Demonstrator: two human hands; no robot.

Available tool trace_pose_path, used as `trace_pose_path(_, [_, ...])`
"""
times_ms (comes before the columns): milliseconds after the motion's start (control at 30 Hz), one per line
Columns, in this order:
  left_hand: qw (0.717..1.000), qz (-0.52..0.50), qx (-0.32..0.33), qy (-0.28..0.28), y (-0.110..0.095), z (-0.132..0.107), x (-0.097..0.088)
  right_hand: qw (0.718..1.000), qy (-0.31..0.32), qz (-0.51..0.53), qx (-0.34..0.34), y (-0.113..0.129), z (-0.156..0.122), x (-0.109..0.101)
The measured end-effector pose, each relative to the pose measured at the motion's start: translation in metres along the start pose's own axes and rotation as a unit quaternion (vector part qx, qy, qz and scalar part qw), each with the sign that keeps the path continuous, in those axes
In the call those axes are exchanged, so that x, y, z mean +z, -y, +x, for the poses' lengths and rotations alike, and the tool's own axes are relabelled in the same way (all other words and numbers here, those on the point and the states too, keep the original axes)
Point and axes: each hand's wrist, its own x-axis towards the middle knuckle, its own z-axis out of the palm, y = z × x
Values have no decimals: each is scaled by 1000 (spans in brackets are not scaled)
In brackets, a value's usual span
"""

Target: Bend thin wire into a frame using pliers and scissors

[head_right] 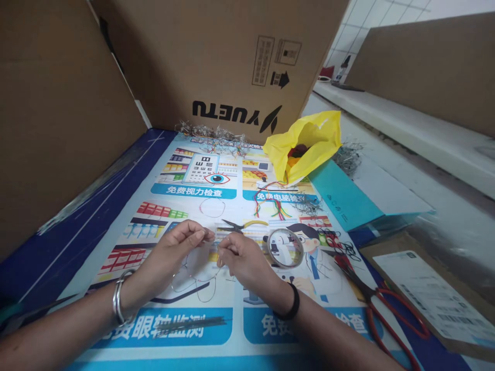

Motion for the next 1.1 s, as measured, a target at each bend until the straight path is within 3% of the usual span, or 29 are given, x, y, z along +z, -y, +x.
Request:
trace_pose_path(333, [992, 123, 20, -32, -1, 4, -1, 1000, -5, -13, -17, 0, 2, 3])
trace_pose_path(1100, [971, 204, 117, -43, 4, 6, -6, 995, -6, -90, -45, -4, 5, 3])
